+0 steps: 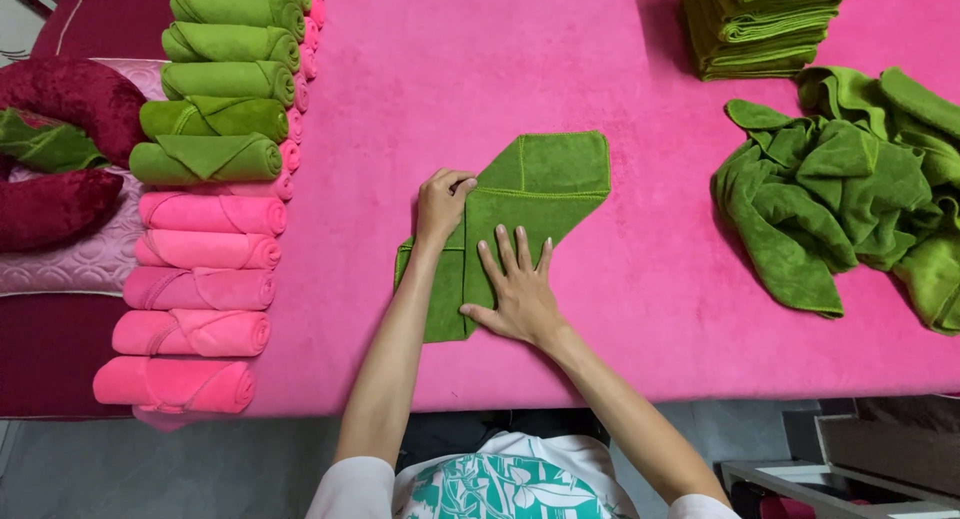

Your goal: Folding a green towel into a decorative shape on a pink massage bed.

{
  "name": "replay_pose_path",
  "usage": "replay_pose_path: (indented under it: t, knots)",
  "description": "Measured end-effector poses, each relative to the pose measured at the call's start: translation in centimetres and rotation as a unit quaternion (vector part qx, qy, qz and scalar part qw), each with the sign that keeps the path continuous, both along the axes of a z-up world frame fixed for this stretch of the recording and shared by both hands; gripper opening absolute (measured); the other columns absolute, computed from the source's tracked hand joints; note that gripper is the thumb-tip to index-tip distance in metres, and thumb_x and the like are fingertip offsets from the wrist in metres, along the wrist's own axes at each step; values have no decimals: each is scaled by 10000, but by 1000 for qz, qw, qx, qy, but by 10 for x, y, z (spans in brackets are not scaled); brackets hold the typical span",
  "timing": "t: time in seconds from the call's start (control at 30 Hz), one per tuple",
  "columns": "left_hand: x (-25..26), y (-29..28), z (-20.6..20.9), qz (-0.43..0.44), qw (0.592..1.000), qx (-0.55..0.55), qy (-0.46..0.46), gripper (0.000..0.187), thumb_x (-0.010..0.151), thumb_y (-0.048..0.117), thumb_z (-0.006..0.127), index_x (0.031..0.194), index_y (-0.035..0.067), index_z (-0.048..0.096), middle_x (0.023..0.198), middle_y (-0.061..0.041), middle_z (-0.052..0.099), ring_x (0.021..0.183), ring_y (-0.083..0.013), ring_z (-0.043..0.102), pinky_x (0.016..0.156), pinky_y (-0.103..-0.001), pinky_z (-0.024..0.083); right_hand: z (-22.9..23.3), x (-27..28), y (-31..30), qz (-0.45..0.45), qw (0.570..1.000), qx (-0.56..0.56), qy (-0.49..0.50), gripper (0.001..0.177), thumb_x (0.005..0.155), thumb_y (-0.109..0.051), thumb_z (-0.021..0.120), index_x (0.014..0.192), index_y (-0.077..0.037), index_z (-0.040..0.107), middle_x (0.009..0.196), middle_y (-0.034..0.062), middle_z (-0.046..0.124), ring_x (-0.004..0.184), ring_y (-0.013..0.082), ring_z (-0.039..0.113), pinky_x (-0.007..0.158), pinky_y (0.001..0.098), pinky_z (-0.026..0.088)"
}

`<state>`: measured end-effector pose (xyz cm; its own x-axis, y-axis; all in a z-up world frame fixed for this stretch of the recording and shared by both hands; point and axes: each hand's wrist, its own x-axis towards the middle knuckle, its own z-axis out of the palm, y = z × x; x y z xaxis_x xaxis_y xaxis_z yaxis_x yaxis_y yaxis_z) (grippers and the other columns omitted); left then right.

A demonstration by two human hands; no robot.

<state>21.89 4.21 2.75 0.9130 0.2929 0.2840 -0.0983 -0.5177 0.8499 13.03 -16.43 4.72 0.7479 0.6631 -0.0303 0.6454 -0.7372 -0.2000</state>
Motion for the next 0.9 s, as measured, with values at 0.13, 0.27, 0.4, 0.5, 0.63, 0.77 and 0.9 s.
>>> replay_pose_path:
  t: [0.13, 0.27, 0.4, 0.5, 0.63, 0.77, 0.9]
  knots:
    - [2, 1, -5, -2, 1000, -3, 2, 120, 967, 181, 783, 1061, 123, 829, 909, -103, 720, 844, -271, 719, 741, -375, 566, -4, -6, -2, 2, 1000, -8, 8, 1187, 811, -969, 416, 1685, -185, 242, 1754, 222, 94, 1586, 522, 17, 1169, 824, 21]
    - [3, 2, -4, -5, 1000, 4, 9, 122, 964, 185, 779, 1064, 135, 829, 913, -101, 717, 854, -279, 719, 744, -386, 570, -6, -9, -4, 15, 1000, -11, -18, 1201, 795, -983, 430, 1684, -202, 226, 1752, 217, 95, 1592, 498, 45, 1191, 794, 35]
    - [5, 2, -7, -8, 1000, 5, 12, 119, 973, 177, 770, 1064, 128, 830, 918, -108, 720, 858, -286, 716, 748, -389, 564, -6, -10, -5, 17, 1000, -5, -10, 1157, 827, -973, 372, 1686, -213, 223, 1749, 223, 97, 1597, 484, 50, 1201, 777, 21]
    - [12, 5, -17, -10, 1000, 8, 10, 112, 972, 162, 767, 1059, 127, 828, 917, -108, 718, 850, -279, 715, 744, -389, 564, -3, -11, -6, 14, 1000, -8, -5, 1080, 881, -946, 275, 1682, -222, 240, 1751, 210, 109, 1608, 454, 41, 1213, 747, -2]
    - [5, 3, -2, -9, 1000, 9, 15, 118, 977, 165, 760, 1064, 127, 830, 916, -105, 722, 852, -281, 717, 742, -388, 569, -7, 9, -11, -16, 999, 14, 44, 915, 963, -820, 59, 1672, -287, 282, 1763, 122, 141, 1621, 363, 71, 1238, 681, -5]
    - [4, 3, -3, -11, 1000, -10, 18, 128, 976, 129, 746, 1070, 130, 834, 935, -100, 737, 895, -278, 732, 766, -375, 582, -25, 67, -37, -131, 969, 167, -129, 587, 1107, -473, 463, 1607, -166, 458, 1685, 173, 356, 1560, 348, 316, 1235, 603, 199]
    - [2, 4, -3, -16, 1000, -7, -1, 147, 978, 107, 734, 1088, 127, 830, 952, -108, 744, 915, -307, 740, 769, -393, 592, -16, 98, -56, -223, 971, 80, -46, 689, 1121, -583, 323, 1635, -132, 404, 1716, 150, 326, 1604, 324, 247, 1282, 587, 130]
